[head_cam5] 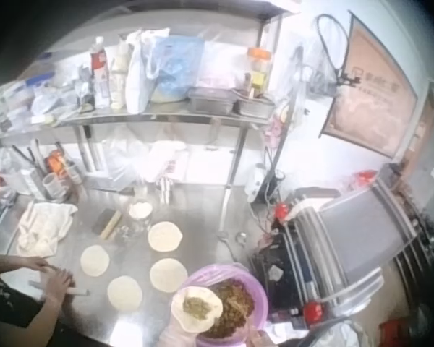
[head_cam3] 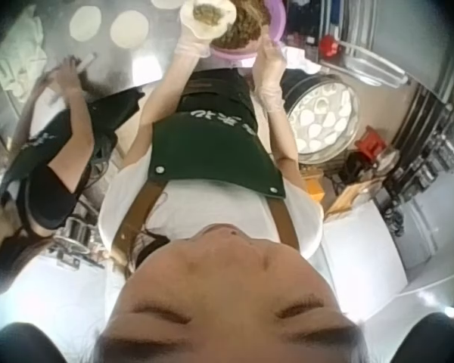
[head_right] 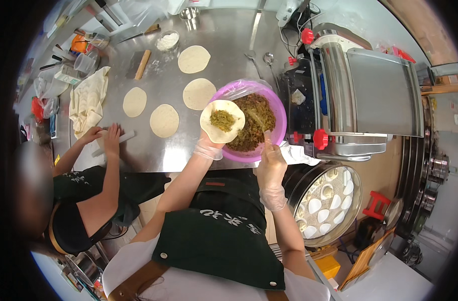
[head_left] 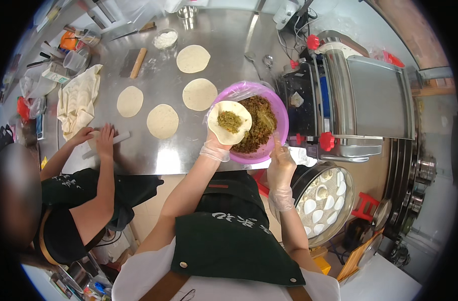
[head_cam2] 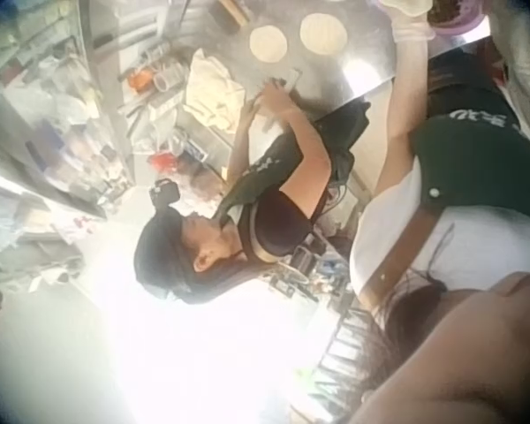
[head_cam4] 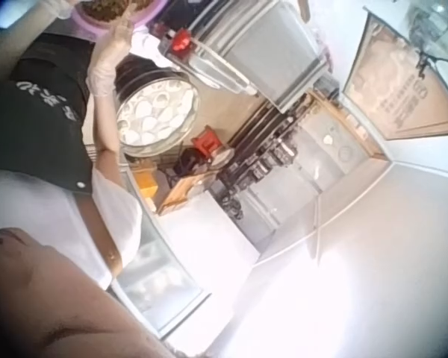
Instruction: Making stuffed buns by filling dough with a savory mixture and pleating the top.
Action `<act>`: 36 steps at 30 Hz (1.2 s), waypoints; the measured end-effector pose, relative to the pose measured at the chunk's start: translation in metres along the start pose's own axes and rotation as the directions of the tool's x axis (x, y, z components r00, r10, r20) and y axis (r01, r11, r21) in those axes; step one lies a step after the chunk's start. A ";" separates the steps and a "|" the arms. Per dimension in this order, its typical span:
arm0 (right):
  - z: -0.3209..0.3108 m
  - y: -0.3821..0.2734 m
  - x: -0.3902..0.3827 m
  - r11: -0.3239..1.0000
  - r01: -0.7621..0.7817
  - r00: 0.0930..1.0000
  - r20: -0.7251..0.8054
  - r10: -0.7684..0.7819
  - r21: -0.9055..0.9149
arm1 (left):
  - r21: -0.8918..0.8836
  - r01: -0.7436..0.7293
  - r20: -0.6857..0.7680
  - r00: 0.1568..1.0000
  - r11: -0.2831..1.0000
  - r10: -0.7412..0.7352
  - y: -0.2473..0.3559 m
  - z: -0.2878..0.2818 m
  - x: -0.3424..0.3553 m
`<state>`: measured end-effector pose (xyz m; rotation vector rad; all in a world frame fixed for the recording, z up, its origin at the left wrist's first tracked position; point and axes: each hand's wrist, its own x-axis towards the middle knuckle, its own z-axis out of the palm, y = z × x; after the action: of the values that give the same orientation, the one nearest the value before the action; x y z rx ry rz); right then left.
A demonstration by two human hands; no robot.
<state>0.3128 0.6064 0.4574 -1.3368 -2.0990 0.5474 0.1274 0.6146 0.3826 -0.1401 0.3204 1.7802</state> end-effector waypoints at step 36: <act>0.092 0.058 0.013 0.981 0.061 0.629 0.770 0.105 -0.184 | 0.148 -0.002 -0.079 0.997 0.989 0.014 0.023 -0.048 -0.099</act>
<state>0.2863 0.6394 0.3565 -1.3689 -2.8999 1.1226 0.1246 0.5039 0.3661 -0.1043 0.5099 1.7546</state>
